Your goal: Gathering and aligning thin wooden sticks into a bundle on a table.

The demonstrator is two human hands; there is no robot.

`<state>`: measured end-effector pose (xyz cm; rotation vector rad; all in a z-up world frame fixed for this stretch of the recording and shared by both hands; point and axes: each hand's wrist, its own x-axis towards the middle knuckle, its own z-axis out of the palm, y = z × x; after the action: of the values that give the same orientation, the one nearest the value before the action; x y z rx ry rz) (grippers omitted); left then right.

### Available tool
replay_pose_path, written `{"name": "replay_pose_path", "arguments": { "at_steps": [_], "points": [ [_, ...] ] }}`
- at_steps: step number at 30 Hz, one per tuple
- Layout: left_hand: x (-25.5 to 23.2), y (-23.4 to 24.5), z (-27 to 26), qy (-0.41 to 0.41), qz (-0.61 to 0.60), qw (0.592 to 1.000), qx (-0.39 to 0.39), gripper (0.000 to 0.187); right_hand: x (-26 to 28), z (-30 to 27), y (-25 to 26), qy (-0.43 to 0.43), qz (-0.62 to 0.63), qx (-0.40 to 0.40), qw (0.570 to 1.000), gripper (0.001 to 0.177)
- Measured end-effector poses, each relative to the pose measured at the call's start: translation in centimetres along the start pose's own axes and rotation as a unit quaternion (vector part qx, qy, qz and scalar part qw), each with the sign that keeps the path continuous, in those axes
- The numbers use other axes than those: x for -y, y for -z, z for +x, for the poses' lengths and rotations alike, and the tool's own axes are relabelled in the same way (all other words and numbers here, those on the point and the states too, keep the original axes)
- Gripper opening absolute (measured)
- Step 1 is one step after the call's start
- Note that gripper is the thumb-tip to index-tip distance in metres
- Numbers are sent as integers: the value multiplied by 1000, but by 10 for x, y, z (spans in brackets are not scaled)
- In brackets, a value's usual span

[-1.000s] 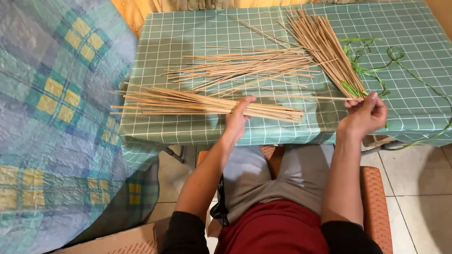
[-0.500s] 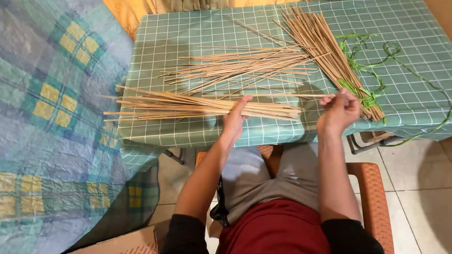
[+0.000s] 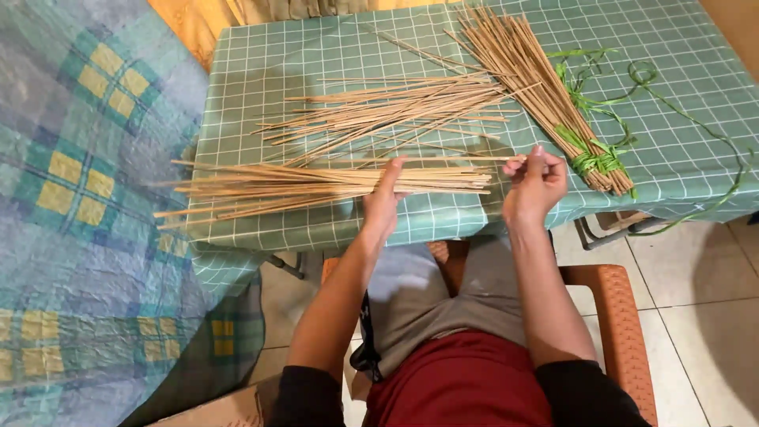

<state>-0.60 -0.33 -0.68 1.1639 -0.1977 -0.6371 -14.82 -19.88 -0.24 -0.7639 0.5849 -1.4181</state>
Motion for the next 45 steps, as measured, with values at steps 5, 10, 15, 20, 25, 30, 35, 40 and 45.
{"name": "replay_pose_path", "arguments": {
  "at_steps": [5, 10, 15, 20, 25, 30, 35, 40, 45],
  "points": [
    [8, 5, 7, -9, -7, 1000, 25, 48, 0, -13, -5, -15, -18, 26, 999, 13],
    [5, 8, 3, -11, -64, 998, -21, 32, -1, -20, -7, -38, -31, 40, 998, 18],
    [14, 11, 14, -17, -51, 998, 20, 30, 12, -46, -29, -54, -119, 25, 991, 30],
    [22, 10, 21, -17, -71, 997, -4, 31, 15, -47, -20, 35, -217, 170, 960, 15],
    [-30, -15, -34, 16, -13, 999, -30, 48, 62, -64, -42, 388, -426, 357, 735, 69],
    [16, -20, -13, 13, -22, 1000, -1, 43, 67, -105, -56, 414, -643, 418, 490, 100],
    [35, -21, -4, -4, -40, 999, 31, 27, 9, -63, -27, 520, -628, 322, 481, 39],
    [34, -13, -2, -4, -18, 999, 28, 28, 10, -72, -34, 410, -702, 363, 456, 19],
    [51, 3, 17, -57, -39, 993, 97, 24, 2, -72, -37, 242, -726, 441, 469, 23]
  ]
}}
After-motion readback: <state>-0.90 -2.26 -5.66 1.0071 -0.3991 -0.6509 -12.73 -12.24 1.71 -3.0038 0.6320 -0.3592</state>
